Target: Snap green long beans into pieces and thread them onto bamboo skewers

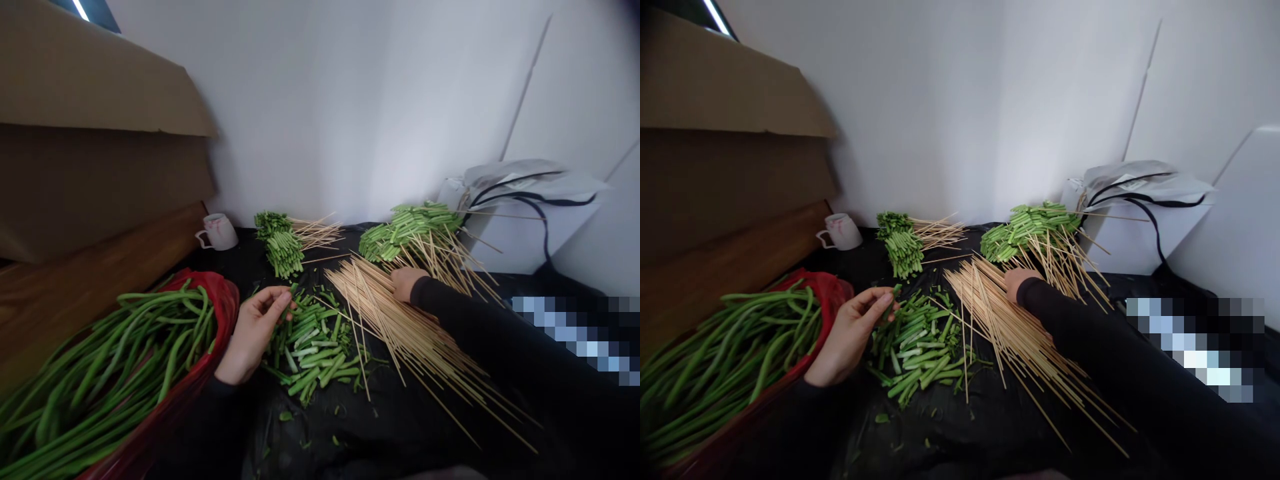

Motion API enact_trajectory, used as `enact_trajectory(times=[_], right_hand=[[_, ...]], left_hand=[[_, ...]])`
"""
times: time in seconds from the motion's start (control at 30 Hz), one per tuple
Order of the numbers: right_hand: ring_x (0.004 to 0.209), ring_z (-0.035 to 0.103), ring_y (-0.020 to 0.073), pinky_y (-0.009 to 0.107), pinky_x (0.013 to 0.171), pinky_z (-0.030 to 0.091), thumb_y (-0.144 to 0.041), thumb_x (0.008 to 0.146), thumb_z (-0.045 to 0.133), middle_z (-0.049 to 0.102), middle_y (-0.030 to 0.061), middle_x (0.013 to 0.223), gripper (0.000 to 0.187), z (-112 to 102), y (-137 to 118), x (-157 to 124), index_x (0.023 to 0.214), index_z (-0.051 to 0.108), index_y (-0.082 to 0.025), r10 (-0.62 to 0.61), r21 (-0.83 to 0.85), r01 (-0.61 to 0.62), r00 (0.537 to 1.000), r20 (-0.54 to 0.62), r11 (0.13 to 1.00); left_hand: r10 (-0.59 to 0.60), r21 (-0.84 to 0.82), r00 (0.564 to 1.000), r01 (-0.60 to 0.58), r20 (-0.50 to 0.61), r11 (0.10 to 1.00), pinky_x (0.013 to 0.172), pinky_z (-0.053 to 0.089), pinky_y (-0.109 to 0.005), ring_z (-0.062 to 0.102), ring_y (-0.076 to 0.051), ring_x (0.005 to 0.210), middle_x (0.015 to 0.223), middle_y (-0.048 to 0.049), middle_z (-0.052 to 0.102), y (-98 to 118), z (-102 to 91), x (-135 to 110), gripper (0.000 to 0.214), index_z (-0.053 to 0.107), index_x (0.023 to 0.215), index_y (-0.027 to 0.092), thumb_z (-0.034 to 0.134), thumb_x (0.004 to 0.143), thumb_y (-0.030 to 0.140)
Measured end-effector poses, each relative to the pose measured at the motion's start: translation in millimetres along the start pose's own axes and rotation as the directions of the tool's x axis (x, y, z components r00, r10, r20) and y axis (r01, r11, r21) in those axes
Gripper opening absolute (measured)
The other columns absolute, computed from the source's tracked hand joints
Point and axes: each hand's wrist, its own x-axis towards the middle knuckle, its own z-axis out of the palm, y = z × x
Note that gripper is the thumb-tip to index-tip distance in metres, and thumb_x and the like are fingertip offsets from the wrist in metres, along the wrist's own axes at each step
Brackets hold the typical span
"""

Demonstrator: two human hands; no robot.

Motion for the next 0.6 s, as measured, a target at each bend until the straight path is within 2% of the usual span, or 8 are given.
enact_trajectory(times=[0.27,0.47,0.6], right_hand=[[0.103,0.061,0.0216,0.043,0.087,0.053,-0.035,0.094,0.058,0.059,0.0089,0.122,0.033,-4,-8,1,0.121,0.057,-0.017,0.069,0.020,-0.070,0.997,0.029,0.997],[0.103,0.062,0.0216,0.044,0.089,0.052,-0.037,0.094,0.057,0.061,0.0086,0.119,0.032,-1,-13,-7,0.118,0.059,-0.016,0.098,0.037,-0.096,0.994,-0.057,0.995],[0.099,0.065,0.0248,0.037,0.085,0.048,-0.028,0.096,0.049,0.067,0.0178,0.107,0.029,0,-7,-8,0.113,0.058,-0.007,0.053,0.080,-0.042,0.988,-0.142,0.996]], left_hand=[[-0.010,-0.013,1.000,0.010,-0.003,1.000,0.061,0.044,-0.021,0.055,-0.011,0.062,0.072,0.0002,0.066,2,0.7,-1,0.033,0.067,0.089,0.014,0.074,0.074,0.043],[0.002,0.005,1.000,-0.002,0.011,1.000,0.061,0.044,-0.021,0.055,-0.011,0.064,0.072,0.0001,0.066,4,1.8,-1,0.033,0.067,0.088,0.014,0.073,0.076,0.043],[0.002,-0.004,1.000,-0.002,0.006,1.000,0.060,0.043,-0.021,0.054,-0.011,0.064,0.071,0.0002,0.065,5,2.5,-2,0.032,0.067,0.088,0.014,0.073,0.075,0.043]])
